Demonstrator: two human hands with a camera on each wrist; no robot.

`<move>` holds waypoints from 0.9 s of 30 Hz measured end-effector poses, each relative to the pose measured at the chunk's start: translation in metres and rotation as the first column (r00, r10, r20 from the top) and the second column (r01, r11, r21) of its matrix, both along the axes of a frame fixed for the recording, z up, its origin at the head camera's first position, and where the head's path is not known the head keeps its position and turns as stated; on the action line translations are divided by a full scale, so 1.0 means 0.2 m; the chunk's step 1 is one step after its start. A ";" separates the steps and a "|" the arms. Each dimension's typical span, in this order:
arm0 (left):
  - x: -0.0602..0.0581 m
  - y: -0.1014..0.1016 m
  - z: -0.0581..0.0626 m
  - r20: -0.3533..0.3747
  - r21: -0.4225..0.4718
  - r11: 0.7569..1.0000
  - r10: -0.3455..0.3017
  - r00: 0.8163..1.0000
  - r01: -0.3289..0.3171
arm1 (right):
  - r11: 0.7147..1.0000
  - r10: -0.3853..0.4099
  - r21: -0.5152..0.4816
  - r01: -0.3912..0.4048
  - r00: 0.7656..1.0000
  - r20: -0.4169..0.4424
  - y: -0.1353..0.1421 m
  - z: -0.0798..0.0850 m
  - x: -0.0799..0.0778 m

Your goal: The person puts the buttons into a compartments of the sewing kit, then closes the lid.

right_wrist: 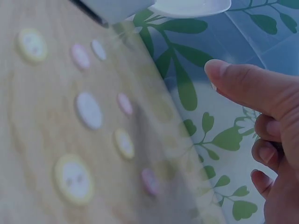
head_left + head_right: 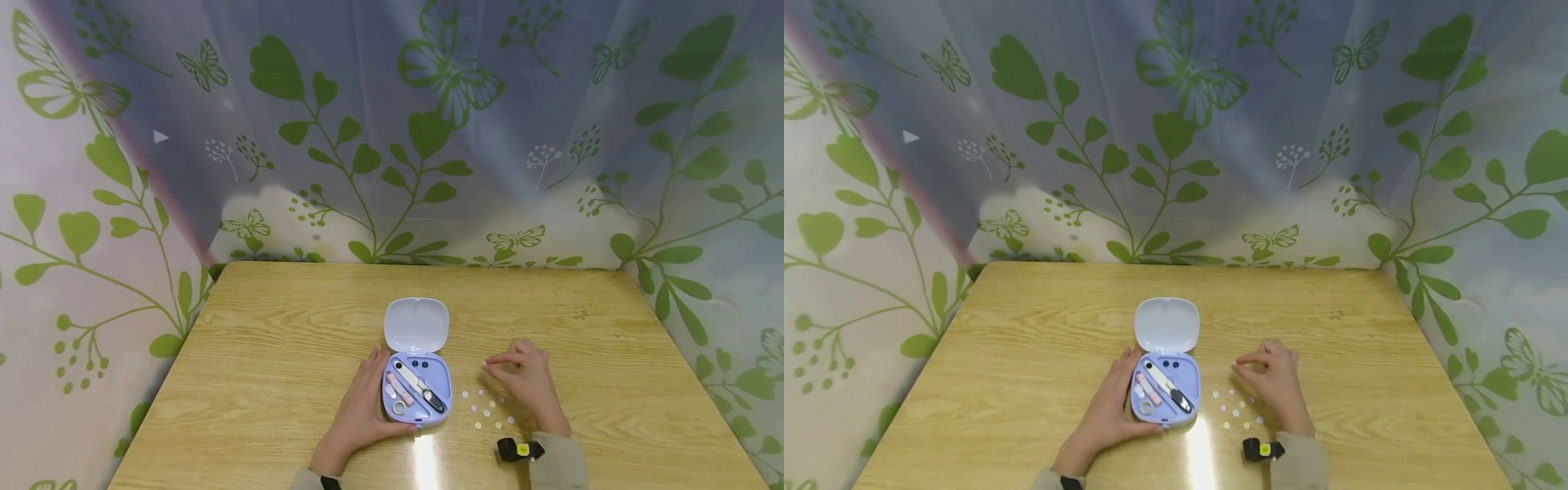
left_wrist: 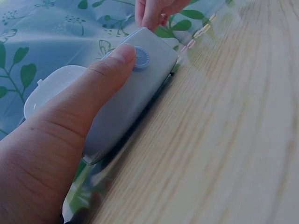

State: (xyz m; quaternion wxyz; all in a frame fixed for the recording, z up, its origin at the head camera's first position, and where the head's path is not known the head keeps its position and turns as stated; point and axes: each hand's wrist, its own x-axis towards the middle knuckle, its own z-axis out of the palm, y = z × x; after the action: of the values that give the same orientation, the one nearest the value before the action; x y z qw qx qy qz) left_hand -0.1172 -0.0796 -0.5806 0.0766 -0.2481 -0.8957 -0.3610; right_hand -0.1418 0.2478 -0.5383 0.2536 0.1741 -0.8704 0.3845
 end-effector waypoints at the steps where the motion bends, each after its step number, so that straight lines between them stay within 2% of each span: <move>1: 0.00 0.00 0.00 -0.004 0.001 1.000 0.000 1.000 0.000 | 1.000 0.005 -0.004 -0.005 1.000 -0.001 0.00 0.01 0.00; 10: 0.00 0.00 0.00 -0.026 -0.001 1.000 -0.004 1.000 0.004 | 0.999 0.034 -0.003 -0.034 0.999 -0.025 -0.07 0.05 -0.05; 19: -0.01 0.00 0.01 -0.004 0.003 1.000 -0.004 1.000 0.004 | 0.997 0.079 -0.023 -0.079 0.997 0.017 -0.17 0.05 -0.09; 27: 0.00 0.00 0.01 0.007 0.007 1.000 -0.008 1.000 0.008 | 0.989 0.141 -0.031 -0.141 0.990 -0.009 -0.26 0.05 -0.11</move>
State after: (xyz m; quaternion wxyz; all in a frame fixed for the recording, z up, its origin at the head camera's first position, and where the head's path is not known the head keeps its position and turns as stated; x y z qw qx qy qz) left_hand -0.1176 -0.0791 -0.5784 0.0727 -0.2501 -0.8937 -0.3653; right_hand -0.1642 0.1963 -0.5284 0.2313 0.2326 -0.8488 0.4146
